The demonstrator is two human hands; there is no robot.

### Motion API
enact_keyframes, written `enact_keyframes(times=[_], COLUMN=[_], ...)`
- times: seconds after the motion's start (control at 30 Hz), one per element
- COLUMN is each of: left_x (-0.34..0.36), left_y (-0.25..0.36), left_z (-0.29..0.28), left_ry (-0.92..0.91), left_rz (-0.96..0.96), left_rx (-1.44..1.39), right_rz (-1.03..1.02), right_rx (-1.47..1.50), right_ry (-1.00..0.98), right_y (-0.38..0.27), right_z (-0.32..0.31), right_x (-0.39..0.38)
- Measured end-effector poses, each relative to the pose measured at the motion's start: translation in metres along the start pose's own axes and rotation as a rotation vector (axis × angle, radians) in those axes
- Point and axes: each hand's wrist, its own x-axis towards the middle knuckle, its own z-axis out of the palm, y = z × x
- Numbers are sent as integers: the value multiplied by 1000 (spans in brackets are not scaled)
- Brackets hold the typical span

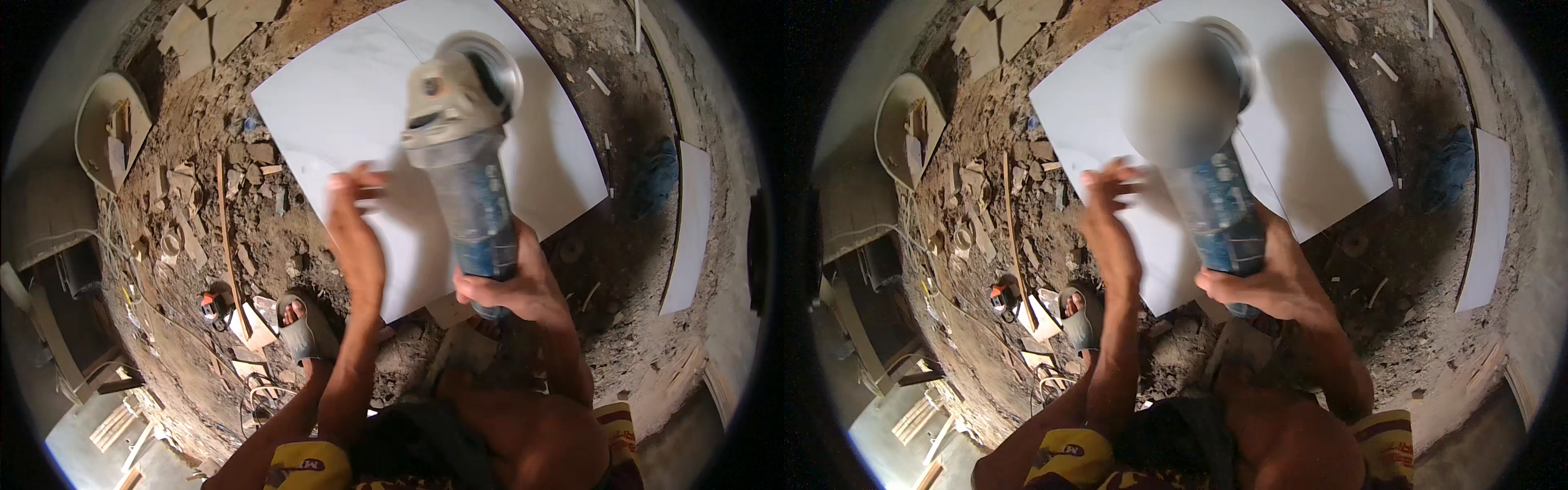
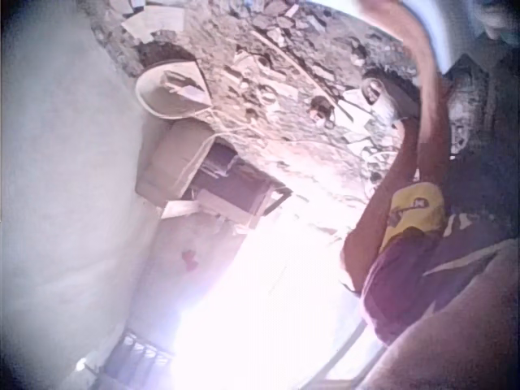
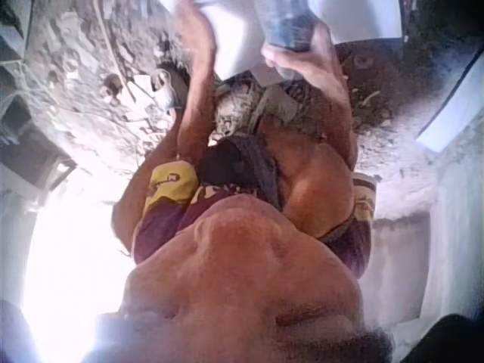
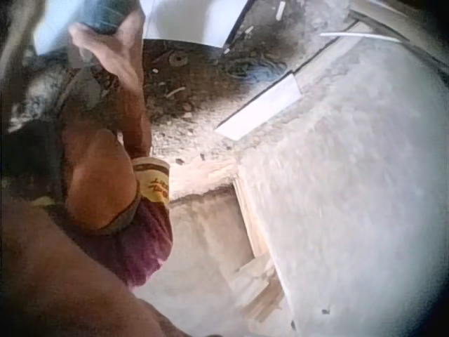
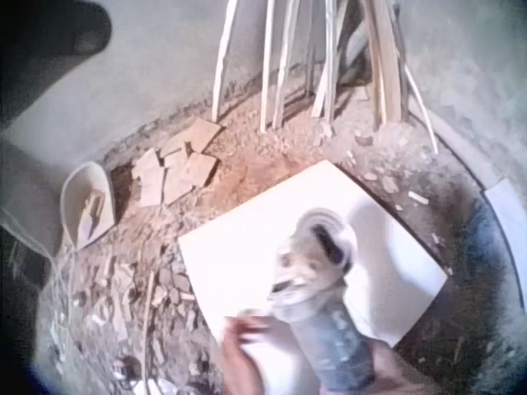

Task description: The person measures a tile with a tape measure, marks it with a pen using a wooden guide, and then cuts along the marked line with an angle grinder before wiping the piece with a cloth.

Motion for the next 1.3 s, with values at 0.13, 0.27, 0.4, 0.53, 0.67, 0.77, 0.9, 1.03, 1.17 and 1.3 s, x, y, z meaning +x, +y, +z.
enact_keyframes(times=[0.13,0.27,0.4,0.53,0.67,0.77,0.9,1.03,1.17,1.3], left_x=[61,59,5,-29,-79,-157,-257,-322,-342,-284], left_y=[-68,-81,-60,-3,-23,-65,-129,-198,-184,-88], left_z=[-59,-52,-23,-2,22,42,61,54,65,58], left_ry=[371,266,118,-924,-1524,-1662,-1525,-1436,-1577,-2430], left_rz=[212,86,267,-265,-309,-249,407,791,382,-472], left_rx=[275,462,423,134,112,229,178,283,48,-640], right_rz=[-178,-76,12,-28,-46,-61,-176,-184,-186,-227], right_rx=[-403,-355,-443,-448,-484,-479,-441,-389,-344,-377], right_ry=[107,103,155,316,463,541,673,664,713,813], right_y=[7,35,27,47,34,35,31,22,22,13], right_z=[7,-2,-17,-42,-52,-56,-54,-40,-26,-26], right_x=[42,46,15,-3,-25,-44,-74,-83,-97,-128])
